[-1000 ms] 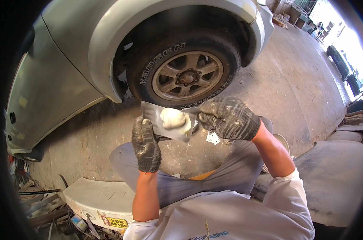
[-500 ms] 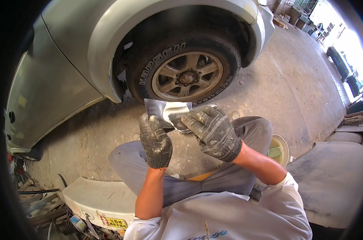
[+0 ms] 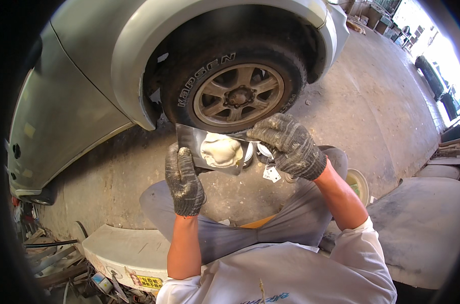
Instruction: The person sits on the floor and mixes a white paste with a yellow hardener on a metal mixing board using a putty knife. They scoop the white paste from a can, add the yellow hardener, and blend the two components together into a uniform mixture.
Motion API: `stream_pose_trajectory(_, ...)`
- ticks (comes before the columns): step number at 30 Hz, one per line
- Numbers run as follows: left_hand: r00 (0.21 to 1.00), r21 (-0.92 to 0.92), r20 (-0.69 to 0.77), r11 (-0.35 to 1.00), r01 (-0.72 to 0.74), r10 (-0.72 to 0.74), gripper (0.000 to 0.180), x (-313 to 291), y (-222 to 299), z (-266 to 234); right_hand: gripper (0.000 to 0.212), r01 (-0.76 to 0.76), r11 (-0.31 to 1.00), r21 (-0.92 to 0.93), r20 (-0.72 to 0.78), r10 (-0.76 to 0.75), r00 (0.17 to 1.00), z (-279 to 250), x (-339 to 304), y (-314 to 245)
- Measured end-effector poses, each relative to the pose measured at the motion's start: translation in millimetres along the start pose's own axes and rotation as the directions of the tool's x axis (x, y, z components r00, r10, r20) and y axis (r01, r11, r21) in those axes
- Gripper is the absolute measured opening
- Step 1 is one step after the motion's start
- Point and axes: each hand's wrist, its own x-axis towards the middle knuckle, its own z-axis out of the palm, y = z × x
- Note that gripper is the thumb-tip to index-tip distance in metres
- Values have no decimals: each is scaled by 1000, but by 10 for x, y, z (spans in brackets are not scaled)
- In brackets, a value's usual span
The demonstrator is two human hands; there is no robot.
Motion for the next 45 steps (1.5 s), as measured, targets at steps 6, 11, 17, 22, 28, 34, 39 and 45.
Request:
stream_pose_trajectory(6,911,541,-76,784,-304,406,34,14,-43,-33,19,-490,834,252,-160,535,829,229,-155,-42)
stream_pose_trajectory(11,944,443,-74,859,-257,321,32,-92,-74,5,28,-420,905,71,-163,426,890,678,-314,-100)
stream_pose_trajectory(17,818,656,385,496,-569,428,33,-128,-114,-95,26,-507,856,99,67,503,862,753,-266,-51)
stream_pose_trajectory(22,516,506,662,185,-843,543,45,-42,-188,-153,30,-321,936,-145,102,337,936,679,-185,-52)
stream_pose_trajectory(28,716,570,614,440,-694,333,48,-132,-215,-256,22,-576,792,200,-54,596,801,533,8,32)
stream_pose_trajectory(34,965,-38,36,964,262,-261,25,-132,-61,-228,26,-353,764,540,-141,495,857,244,106,-18)
stream_pose_trajectory(39,987,81,95,989,122,-130,23,-116,-40,-180,32,-341,841,420,41,358,933,252,-4,-118)
stream_pose_trajectory(45,996,65,48,995,78,-81,27,-6,-82,-272,35,-141,977,161,177,112,978,102,-44,-89)
